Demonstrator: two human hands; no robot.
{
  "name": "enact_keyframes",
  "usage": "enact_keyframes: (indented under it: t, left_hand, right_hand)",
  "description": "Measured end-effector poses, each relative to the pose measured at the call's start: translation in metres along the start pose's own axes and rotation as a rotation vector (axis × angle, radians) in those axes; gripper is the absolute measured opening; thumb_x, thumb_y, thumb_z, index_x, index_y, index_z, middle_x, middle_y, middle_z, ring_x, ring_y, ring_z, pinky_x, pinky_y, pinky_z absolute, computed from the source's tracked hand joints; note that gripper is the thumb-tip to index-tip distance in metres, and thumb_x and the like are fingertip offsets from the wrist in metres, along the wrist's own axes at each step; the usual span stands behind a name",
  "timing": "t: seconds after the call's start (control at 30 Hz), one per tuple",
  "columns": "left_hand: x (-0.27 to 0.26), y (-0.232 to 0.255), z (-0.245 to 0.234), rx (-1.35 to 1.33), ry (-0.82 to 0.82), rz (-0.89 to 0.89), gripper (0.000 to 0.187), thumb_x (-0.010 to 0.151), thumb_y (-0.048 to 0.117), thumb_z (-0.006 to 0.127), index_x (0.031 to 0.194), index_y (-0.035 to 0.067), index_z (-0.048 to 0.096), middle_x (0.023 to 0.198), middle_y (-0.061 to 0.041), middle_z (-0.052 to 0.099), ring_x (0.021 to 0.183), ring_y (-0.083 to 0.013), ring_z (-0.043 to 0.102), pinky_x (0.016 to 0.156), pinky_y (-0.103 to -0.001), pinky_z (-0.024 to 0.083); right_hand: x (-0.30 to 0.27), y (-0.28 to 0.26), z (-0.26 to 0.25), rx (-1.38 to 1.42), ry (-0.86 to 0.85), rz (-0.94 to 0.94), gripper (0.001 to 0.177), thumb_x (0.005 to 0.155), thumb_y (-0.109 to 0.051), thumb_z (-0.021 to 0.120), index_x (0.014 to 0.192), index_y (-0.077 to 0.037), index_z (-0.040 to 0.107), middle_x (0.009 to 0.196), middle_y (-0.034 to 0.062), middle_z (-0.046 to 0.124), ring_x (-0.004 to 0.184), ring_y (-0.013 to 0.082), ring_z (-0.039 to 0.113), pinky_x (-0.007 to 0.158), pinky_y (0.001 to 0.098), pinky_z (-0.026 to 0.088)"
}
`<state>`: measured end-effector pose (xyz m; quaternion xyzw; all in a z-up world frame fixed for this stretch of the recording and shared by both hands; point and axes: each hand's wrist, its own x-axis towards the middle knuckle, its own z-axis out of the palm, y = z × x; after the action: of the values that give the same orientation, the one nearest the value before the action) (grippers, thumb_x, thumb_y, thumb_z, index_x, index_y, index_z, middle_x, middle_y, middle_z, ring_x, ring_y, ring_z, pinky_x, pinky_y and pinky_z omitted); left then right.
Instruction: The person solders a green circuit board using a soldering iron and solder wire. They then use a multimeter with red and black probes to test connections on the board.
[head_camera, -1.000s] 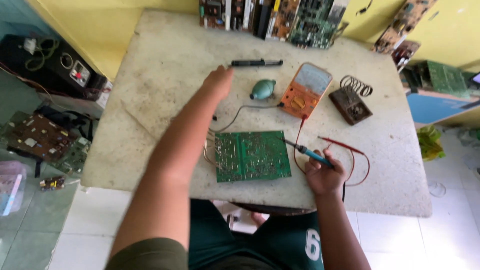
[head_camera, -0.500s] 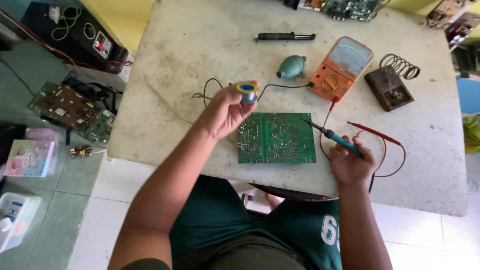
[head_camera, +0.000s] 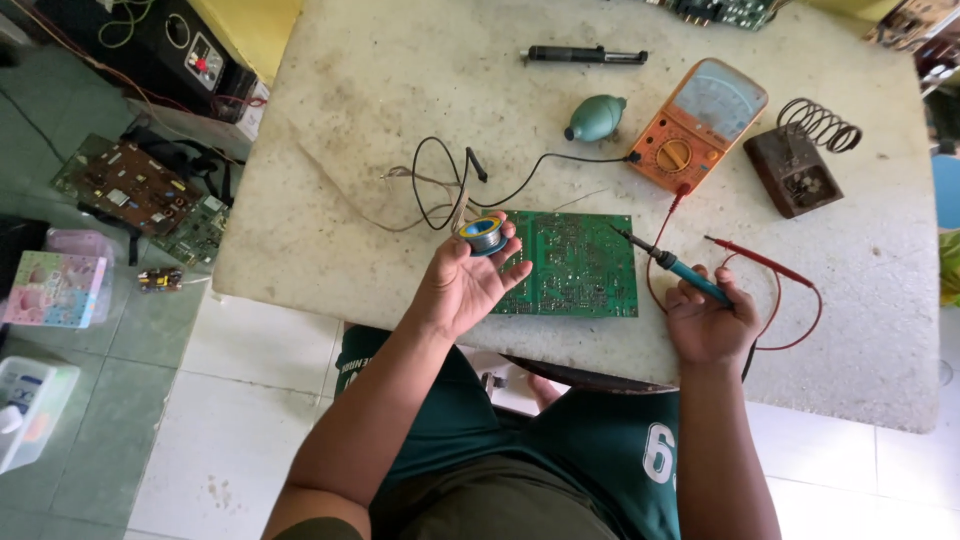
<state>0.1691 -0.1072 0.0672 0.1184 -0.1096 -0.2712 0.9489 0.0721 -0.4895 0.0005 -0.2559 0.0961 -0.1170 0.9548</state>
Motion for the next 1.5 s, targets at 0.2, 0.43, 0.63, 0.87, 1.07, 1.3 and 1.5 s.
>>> enact_keyframes:
  t: [0.2, 0.43, 0.63, 0.87, 1.07, 1.3, 1.5]
  left_hand:
    - [-0.014, -0.012, -0.012, 0.046, 0.002, 0.037, 0.065, 0.087, 0.033, 0.077, 0.142, 0.007, 0.054, 0.127, -0.012, 0.059, 0.114, -0.0226, 0.060, 0.104, -0.051, 0.054]
    - [-0.024, -0.009, 0.006, 0.068, -0.044, 0.054, 0.059, 0.087, 0.034, 0.079, 0.136, 0.013, 0.053, 0.117, -0.007, 0.051, 0.100, -0.0164, 0.052, 0.095, -0.042, 0.049]
    - [-0.028, -0.005, 0.019, 0.124, -0.007, 0.073, 0.072, 0.077, 0.031, 0.093, 0.133, 0.012, 0.051, 0.117, -0.010, 0.057, 0.098, -0.0176, 0.057, 0.092, -0.043, 0.050]
    - [-0.035, -0.014, 0.011, 0.256, 0.043, 0.093, 0.082, 0.067, 0.019, 0.099, 0.134, -0.003, 0.057, 0.120, -0.024, 0.064, 0.101, -0.0259, 0.066, 0.096, -0.044, 0.056]
    - [-0.037, -0.011, 0.014, 0.351, 0.071, 0.152, 0.081, 0.063, 0.017, 0.100, 0.130, -0.001, 0.058, 0.121, -0.025, 0.066, 0.110, -0.0280, 0.066, 0.094, -0.042, 0.056]
    - [-0.041, -0.004, 0.027, 0.532, 0.115, 0.210, 0.079, 0.060, 0.017, 0.103, 0.121, 0.003, 0.055, 0.117, -0.019, 0.067, 0.114, -0.0244, 0.063, 0.091, -0.038, 0.056]
    - [-0.043, -0.007, 0.025, 0.600, 0.116, 0.245, 0.074, 0.057, 0.007, 0.104, 0.111, 0.006, 0.053, 0.109, -0.015, 0.066, 0.102, -0.0193, 0.065, 0.085, -0.032, 0.054]
  right_hand:
    - [-0.003, 0.001, 0.005, -0.011, -0.007, -0.004, 0.029, 0.091, -0.024, 0.052, 0.105, -0.014, 0.076, 0.108, 0.0089, 0.066, 0.077, 0.0157, 0.053, 0.081, 0.0357, 0.045]
    - [-0.006, 0.002, 0.010, -0.016, -0.030, -0.001, 0.030, 0.092, -0.024, 0.052, 0.107, -0.014, 0.076, 0.109, 0.0081, 0.065, 0.078, 0.0151, 0.053, 0.083, 0.0355, 0.045]
    - [-0.005, 0.003, 0.011, -0.014, -0.016, -0.008, 0.027, 0.092, -0.024, 0.053, 0.104, -0.015, 0.075, 0.107, 0.0072, 0.063, 0.078, 0.0145, 0.052, 0.083, 0.0355, 0.045]
    - [-0.007, 0.003, 0.015, -0.008, -0.018, -0.010, 0.027, 0.092, -0.023, 0.053, 0.104, -0.013, 0.075, 0.107, 0.0082, 0.063, 0.077, 0.0148, 0.052, 0.083, 0.0353, 0.045]
    - [-0.011, 0.004, 0.022, -0.031, 0.008, -0.019, 0.026, 0.091, -0.023, 0.053, 0.103, -0.013, 0.074, 0.107, 0.0077, 0.062, 0.076, 0.0145, 0.051, 0.082, 0.0341, 0.045]
    - [-0.009, 0.003, 0.020, -0.050, 0.022, -0.016, 0.026, 0.090, -0.023, 0.053, 0.102, -0.014, 0.075, 0.107, 0.0076, 0.062, 0.076, 0.0145, 0.052, 0.084, 0.0339, 0.044]
    - [-0.008, 0.003, 0.020, -0.053, 0.015, -0.018, 0.026, 0.090, -0.023, 0.053, 0.103, -0.014, 0.075, 0.107, 0.0079, 0.061, 0.077, 0.0146, 0.053, 0.083, 0.0343, 0.045]
